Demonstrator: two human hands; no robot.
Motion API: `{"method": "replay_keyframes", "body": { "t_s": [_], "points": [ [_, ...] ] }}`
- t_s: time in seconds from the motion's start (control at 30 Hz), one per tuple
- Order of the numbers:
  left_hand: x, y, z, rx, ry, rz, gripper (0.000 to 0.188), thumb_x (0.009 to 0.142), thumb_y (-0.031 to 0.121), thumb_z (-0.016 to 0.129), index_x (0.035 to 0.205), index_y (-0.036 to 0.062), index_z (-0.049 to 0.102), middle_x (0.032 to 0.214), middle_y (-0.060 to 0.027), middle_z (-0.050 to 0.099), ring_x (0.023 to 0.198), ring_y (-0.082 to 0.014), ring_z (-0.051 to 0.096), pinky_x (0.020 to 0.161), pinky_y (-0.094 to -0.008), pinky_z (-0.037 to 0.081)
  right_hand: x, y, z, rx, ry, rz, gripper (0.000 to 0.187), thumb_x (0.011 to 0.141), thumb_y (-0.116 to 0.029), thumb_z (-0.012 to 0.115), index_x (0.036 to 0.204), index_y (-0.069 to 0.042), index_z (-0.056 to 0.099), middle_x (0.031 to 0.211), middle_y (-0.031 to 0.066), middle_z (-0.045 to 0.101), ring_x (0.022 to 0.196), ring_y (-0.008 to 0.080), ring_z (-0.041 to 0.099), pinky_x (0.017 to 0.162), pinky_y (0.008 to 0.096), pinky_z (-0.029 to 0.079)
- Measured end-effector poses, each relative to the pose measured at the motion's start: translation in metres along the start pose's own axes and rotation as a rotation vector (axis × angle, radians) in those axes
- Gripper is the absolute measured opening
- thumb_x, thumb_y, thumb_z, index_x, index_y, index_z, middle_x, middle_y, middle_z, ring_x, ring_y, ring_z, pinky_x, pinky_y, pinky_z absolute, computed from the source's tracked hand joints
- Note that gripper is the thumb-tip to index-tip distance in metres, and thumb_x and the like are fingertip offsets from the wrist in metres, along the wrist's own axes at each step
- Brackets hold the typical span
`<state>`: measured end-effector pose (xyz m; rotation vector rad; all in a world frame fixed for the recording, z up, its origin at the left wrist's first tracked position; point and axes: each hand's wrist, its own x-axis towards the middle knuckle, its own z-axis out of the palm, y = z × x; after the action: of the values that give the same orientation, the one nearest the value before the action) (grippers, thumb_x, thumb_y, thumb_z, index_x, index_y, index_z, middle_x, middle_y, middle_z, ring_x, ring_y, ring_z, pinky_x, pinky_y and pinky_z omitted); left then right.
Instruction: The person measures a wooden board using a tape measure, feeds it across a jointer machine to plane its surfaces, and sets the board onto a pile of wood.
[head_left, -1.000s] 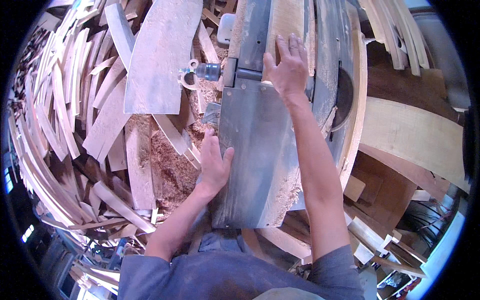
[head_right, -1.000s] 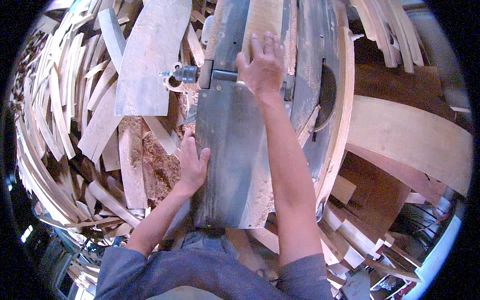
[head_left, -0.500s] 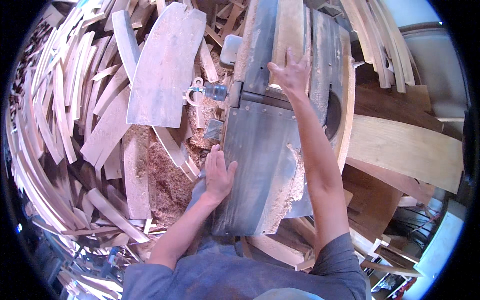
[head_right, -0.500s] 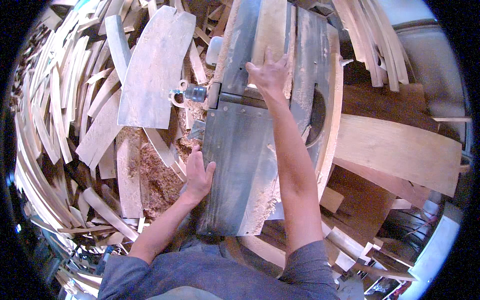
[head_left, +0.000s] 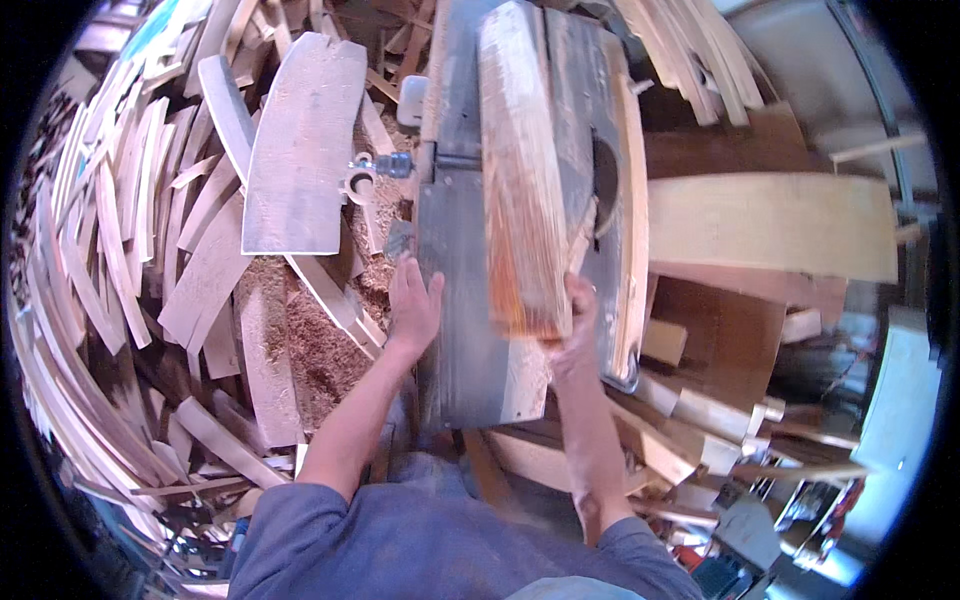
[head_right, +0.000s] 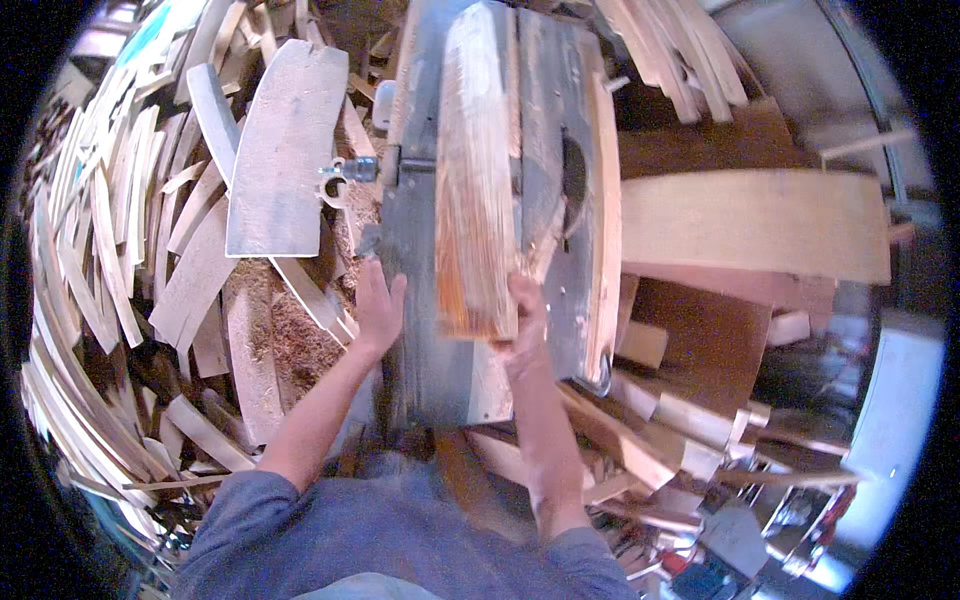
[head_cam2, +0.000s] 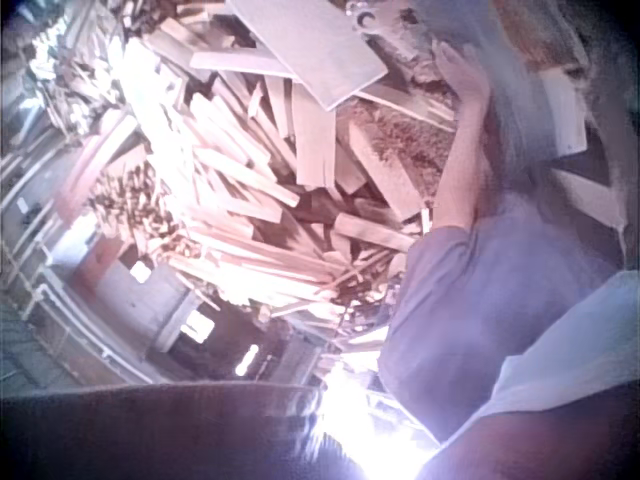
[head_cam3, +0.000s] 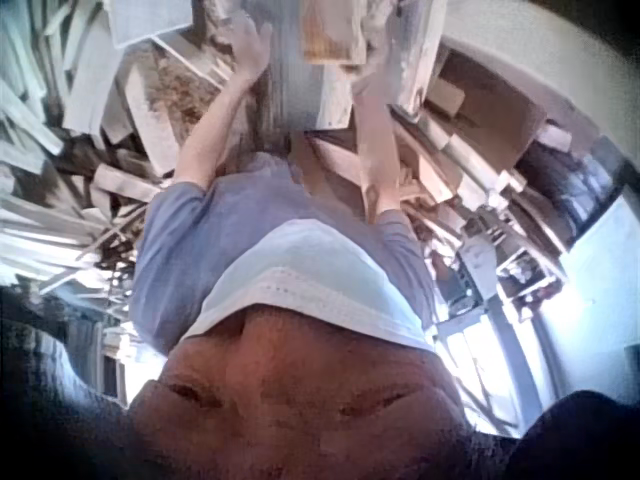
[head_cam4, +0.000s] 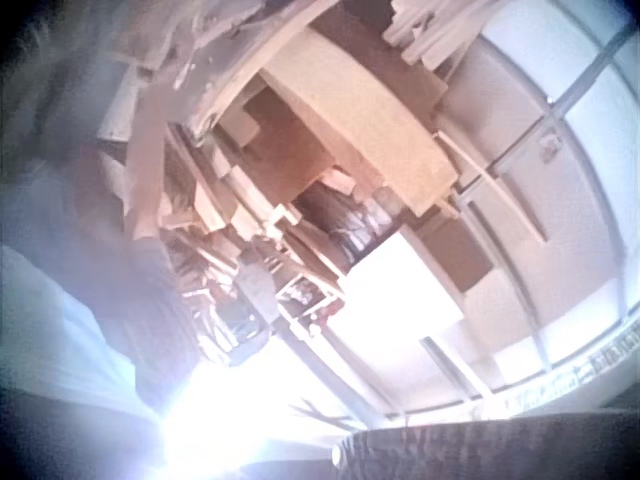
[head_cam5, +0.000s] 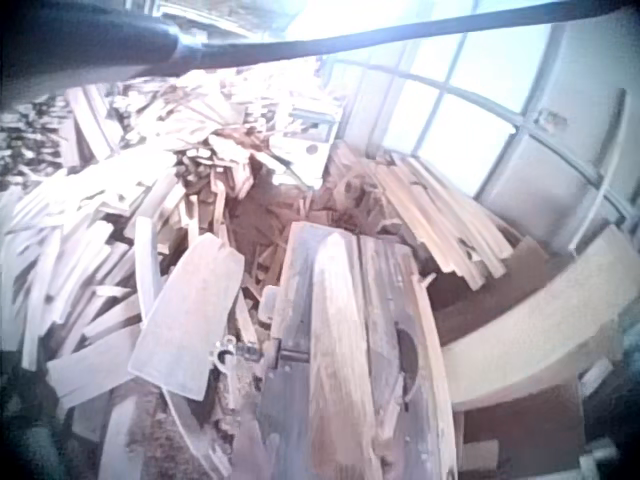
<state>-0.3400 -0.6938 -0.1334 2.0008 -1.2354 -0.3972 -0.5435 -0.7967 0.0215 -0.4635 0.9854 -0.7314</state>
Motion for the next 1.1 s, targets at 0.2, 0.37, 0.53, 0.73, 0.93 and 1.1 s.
{"method": "replay_keyframes", "body": {
  "t_s": [0.2, 0.37, 0.53, 0.73, 0.93, 1.1],
  "points": [
    [-0.002, 0.036, -0.015, 0.181, 0.067, 0.058, 0.053, 0.103, 0.033, 0.055, 0.134, -0.0087, 0.045, 0.143, -0.0318, 0.045, 0.132, -0.0471, 0.045, 0.111, -0.0547, 0.035, -0.133, 0.09, -0.025, 0.588, -0.139, 0.065, 0.082, 0.087, -0.041, 0.057, 0.152, 0.004, 0.037, 0.143, 0.0317, 0.05, 0.118, 0.044, 0.063, 0.088, 0.0537, 0.06],
    [0.001, 0.102, -0.031, -1.116, -0.075, -0.53, 0.054, 0.107, 0.042, 0.049, 0.132, -0.0058, 0.053, 0.132, -0.0216, 0.061, 0.12, -0.0352, 0.059, 0.106, -0.0445, 0.046, -0.202, 0.11, -0.025, 0.595, -0.255, 0.038, 0.077, 0.093, -0.041, 0.052, 0.153, 0.004, 0.036, 0.144, 0.0317, 0.049, 0.116, 0.0454, 0.063, 0.096, 0.0541, 0.056],
    [0.009, 0.122, -0.035, -1.752, -0.596, -0.685, 0.048, 0.107, 0.04, 0.052, 0.132, -0.0001, 0.058, 0.115, -0.0134, 0.07, 0.1, -0.0251, 0.07, 0.085, -0.0389, 0.059, -0.224, 0.155, -0.062, 0.475, -0.284, -0.022, 0.075, 0.093, -0.043, 0.052, 0.149, 0.004, 0.042, 0.138, 0.0289, 0.056, 0.115, 0.0432, 0.063, 0.098, 0.0526, 0.055],
    [-0.081, 0.118, -0.027, -1.395, -0.247, -0.609, 0.036, 0.101, 0.033, 0.067, 0.11, -0.0019, 0.068, 0.095, -0.0057, 0.071, 0.081, -0.0144, 0.068, 0.072, -0.0311, 0.057, -0.298, 0.185, -0.104, 0.373, -0.205, -0.007, 0.076, 0.093, -0.052, 0.053, 0.145, 0.003, 0.048, 0.134, 0.0232, 0.062, 0.117, 0.04, 0.063, 0.096, 0.0509, 0.055],
    [-0.179, 0.121, -0.026, -1.157, -0.211, -0.616, 0.027, 0.101, 0.027, 0.067, 0.108, 0.001, 0.067, 0.093, -0.0001, 0.066, 0.082, -0.0091, 0.059, 0.074, -0.0271, 0.049, -0.404, 0.25, -0.176, 0.676, 0.001, 0.105, 0.06, 0.102, -0.044, 0.051, 0.139, 0.003, 0.053, 0.135, 0.0184, 0.062, 0.123, 0.0338, 0.06, 0.103, 0.0496, 0.051],
    [-0.243, 0.105, -0.019, -1.023, -0.305, -0.538, 0.026, 0.099, 0.022, 0.067, 0.113, -0.0001, 0.064, 0.097, -0.0022, 0.067, 0.087, -0.0117, 0.061, 0.079, -0.0272, 0.049, -0.415, 0.323, -0.209, 0.616, 0.371, -0.003, 0.041, 0.098, -0.012, 0.064, 0.134, 0.005, 0.056, 0.137, 0.0195, 0.061, 0.124, 0.0353, 0.06, 0.106, 0.0514, 0.05]
  ]
}}
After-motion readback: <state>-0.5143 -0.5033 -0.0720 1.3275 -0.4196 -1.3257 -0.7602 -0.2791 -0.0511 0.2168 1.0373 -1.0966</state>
